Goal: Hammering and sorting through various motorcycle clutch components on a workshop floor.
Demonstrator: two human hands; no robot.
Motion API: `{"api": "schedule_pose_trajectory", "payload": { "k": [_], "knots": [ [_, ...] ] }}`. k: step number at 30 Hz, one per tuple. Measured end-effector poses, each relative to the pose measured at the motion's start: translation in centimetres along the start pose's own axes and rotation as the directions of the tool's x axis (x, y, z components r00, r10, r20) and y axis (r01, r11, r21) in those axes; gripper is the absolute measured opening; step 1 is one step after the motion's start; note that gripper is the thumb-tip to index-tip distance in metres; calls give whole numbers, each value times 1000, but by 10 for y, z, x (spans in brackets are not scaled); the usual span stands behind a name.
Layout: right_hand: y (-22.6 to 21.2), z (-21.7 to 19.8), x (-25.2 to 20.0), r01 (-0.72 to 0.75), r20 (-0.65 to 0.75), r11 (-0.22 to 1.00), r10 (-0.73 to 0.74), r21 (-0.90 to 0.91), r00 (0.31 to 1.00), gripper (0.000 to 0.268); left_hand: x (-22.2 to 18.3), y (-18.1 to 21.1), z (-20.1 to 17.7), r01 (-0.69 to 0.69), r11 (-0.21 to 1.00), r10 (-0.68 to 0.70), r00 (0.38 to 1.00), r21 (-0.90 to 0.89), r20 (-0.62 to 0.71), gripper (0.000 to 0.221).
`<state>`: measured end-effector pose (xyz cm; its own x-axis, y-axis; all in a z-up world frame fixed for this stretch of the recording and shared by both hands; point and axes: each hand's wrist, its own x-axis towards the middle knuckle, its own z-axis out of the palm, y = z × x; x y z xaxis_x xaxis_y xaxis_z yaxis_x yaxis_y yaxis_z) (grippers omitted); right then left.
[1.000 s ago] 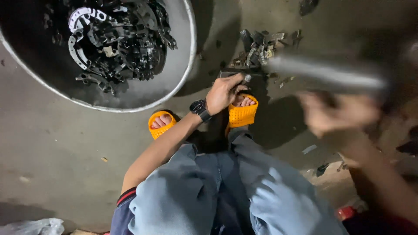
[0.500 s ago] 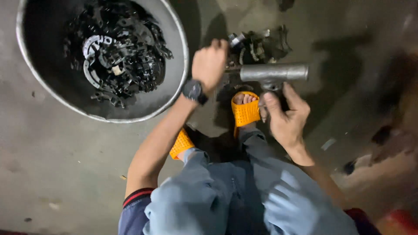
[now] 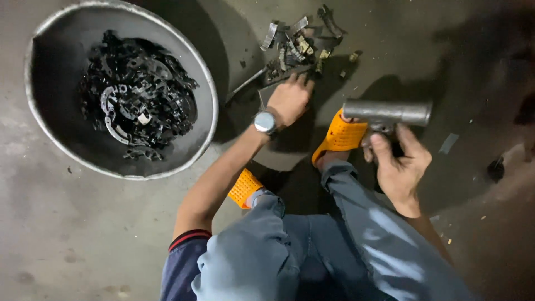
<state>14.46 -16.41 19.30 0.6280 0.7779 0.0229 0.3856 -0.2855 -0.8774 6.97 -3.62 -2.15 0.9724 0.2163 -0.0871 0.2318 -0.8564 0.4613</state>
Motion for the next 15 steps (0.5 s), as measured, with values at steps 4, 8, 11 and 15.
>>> {"api": "schedule_pose_trajectory", "payload": {
  "k": [4,8,11,15],
  "knots": [
    [6,-5,-2,19,2,999,-19,-30,1000,20,-34,-15,7,71,936,-129,980,-343,-148,34],
    [-11,12,8,-17,30,1000,16,17,999,22,-57,-21,34,111,993,-122,918,-50,-378,21],
    [-10,23,13,-1,61,999,-2,49,998,20,-55,-21,46,182,982,-188,940,-49,-286,31],
    [13,29,39,73,172,992,-54,-103,984,19,-51,-27,3,339,933,-349,935,-125,-69,38]
  ]
}}
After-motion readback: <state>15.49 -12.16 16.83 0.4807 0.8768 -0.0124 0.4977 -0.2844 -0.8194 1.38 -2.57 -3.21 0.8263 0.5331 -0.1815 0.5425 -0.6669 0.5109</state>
